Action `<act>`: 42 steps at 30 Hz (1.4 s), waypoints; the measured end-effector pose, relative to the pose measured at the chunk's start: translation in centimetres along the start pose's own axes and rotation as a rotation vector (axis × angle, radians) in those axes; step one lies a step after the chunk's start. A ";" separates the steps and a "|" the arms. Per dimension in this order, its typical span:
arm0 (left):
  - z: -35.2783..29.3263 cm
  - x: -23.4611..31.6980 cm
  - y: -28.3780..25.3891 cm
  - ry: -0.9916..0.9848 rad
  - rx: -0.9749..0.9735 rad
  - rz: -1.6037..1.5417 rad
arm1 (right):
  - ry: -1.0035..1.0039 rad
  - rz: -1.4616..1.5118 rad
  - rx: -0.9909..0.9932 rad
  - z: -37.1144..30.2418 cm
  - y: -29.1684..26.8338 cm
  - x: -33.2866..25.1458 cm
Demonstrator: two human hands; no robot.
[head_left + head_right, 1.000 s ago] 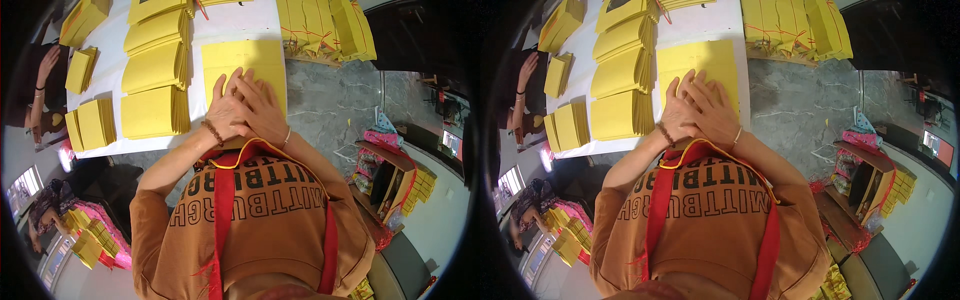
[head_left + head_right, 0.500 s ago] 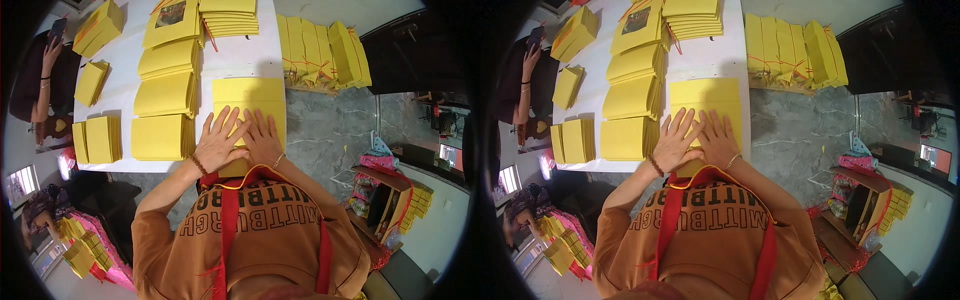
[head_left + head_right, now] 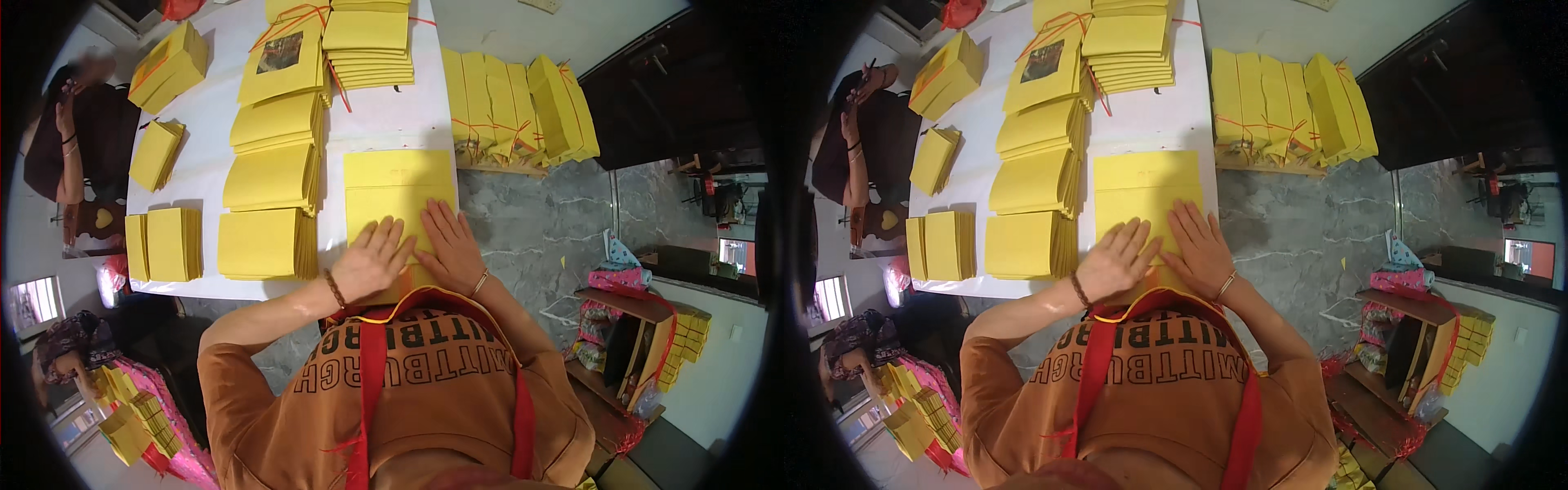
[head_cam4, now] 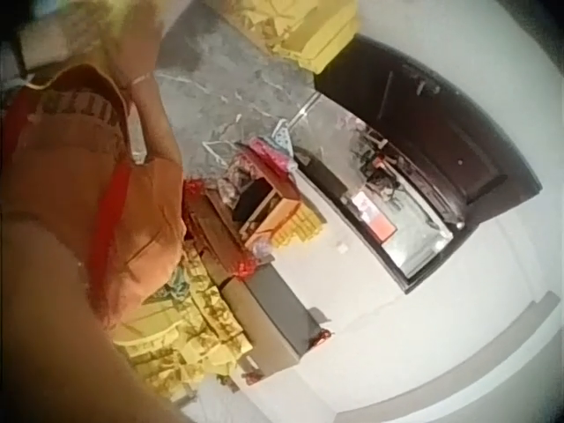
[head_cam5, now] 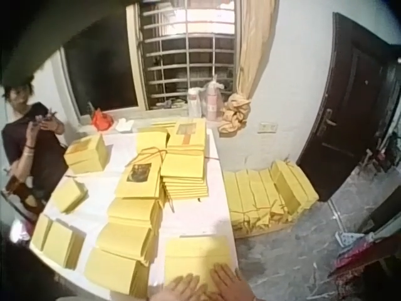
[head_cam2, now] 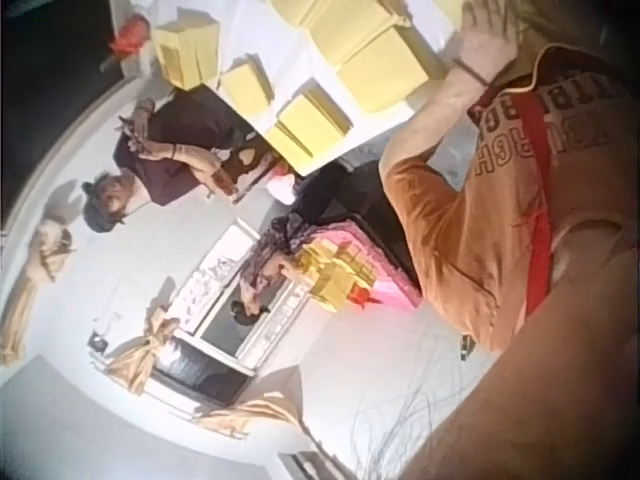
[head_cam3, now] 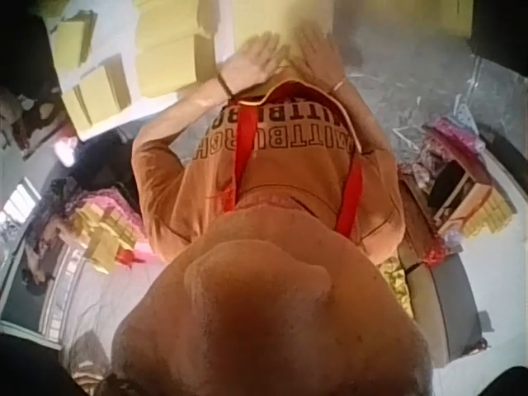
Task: The recorder is manually folding sheets of yellow joss paper and stacking them.
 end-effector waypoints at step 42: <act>4.0 -1.3 1.5 -0.286 0.087 -0.384 | 0.471 0.708 0.473 37.6 0.9 26.1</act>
Point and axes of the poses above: each hand's wrist, its own z-axis towards the middle knuckle, its own y-axis out of the palm, x = y × z, the point moved 3 cm from there along z, towards the middle knuckle, and after that the axes turned 8 degrees about -y, right-handed, at the moved point
